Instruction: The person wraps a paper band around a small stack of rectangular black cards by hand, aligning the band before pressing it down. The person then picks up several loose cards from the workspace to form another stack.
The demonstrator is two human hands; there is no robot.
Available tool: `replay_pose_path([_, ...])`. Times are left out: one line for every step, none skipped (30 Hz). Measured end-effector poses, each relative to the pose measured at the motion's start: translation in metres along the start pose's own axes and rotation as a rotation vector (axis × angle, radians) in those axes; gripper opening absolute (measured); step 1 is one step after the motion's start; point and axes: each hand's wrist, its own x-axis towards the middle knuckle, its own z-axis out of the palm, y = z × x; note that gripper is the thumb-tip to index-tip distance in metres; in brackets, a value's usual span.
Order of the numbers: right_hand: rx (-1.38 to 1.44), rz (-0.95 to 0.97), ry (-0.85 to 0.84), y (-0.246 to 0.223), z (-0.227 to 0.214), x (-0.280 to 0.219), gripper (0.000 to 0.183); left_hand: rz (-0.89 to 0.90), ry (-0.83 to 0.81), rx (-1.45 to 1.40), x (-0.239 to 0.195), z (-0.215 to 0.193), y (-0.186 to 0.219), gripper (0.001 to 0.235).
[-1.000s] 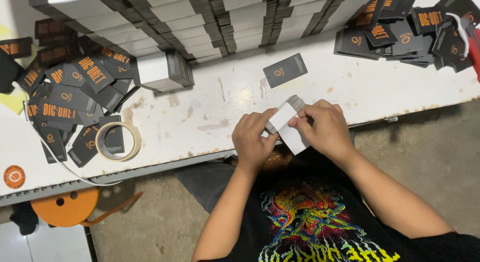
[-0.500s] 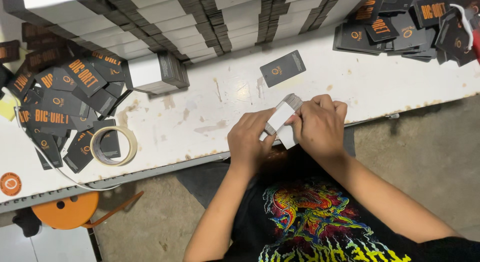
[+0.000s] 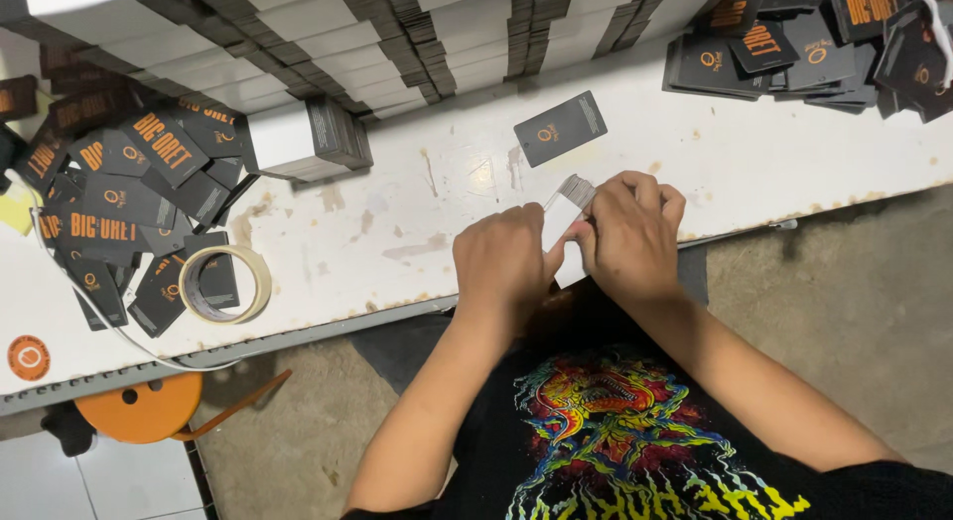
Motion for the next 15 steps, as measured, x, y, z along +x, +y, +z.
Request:
replay_pose_path([0.003,-0.002,0.001,0.000,0.001,0.000,0.049,-0.002,0.002,0.002,0.001,-0.001,0.004,0.047])
replay_pose_path([0.011,0.005,-0.004,0.000,0.000,-0.002,0.046,0.011,0.009,0.068,0.002,-0.001,0.009,0.038])
replay_pose_path([0.020,0.012,-0.008,-0.001,0.000,-0.004,0.043,0.025,0.015,0.134,0.001,-0.002,0.014,0.030])
replay_pose_path([0.022,0.007,-0.007,0.000,-0.004,-0.002,0.043,0.021,0.020,0.136,0.006,0.005,0.011,0.030])
replay_pose_path([0.066,0.011,-0.036,0.001,-0.008,-0.001,0.038,0.048,0.038,0.109,0.010,0.012,0.008,0.029])
replay_pose_path([0.106,0.019,-0.060,0.002,-0.012,0.001,0.037,0.083,0.059,0.084,0.015,0.019,0.006,0.028])
replay_pose_path([0.105,0.016,-0.053,0.004,-0.018,0.000,0.037,0.086,0.065,0.087,0.010,0.010,0.008,0.028])
replay_pose_path([0.211,0.039,-0.035,0.005,-0.023,-0.001,0.042,0.103,0.084,0.061,0.005,0.001,0.009,0.026])
replay_pose_path([0.318,0.060,-0.017,0.006,-0.028,-0.002,0.050,0.121,0.103,0.036,-0.001,-0.008,0.011,0.026])
replay_pose_path([0.322,0.055,-0.013,0.003,-0.035,-0.006,0.050,0.118,0.108,0.041,-0.004,-0.010,0.005,0.026])
replay_pose_path([0.424,0.095,0.037,-0.001,-0.042,-0.010,0.045,0.080,0.156,-0.177,-0.007,-0.012,0.000,0.028])
replay_pose_path([0.527,0.137,0.088,-0.005,-0.049,-0.014,0.040,0.042,0.202,-0.393,-0.010,-0.014,-0.006,0.031])
replay_pose_path([0.532,0.133,0.091,-0.006,-0.046,-0.019,0.040,0.041,0.207,-0.387,-0.011,-0.009,-0.013,0.031])
replay_pose_path([0.741,0.237,0.056,-0.006,-0.045,-0.024,0.039,-0.021,0.256,-0.645,-0.011,-0.002,-0.018,0.029])
replay_pose_path([0.951,0.339,0.019,-0.006,-0.043,-0.030,0.039,-0.085,0.303,-0.904,-0.010,0.004,-0.023,0.029])
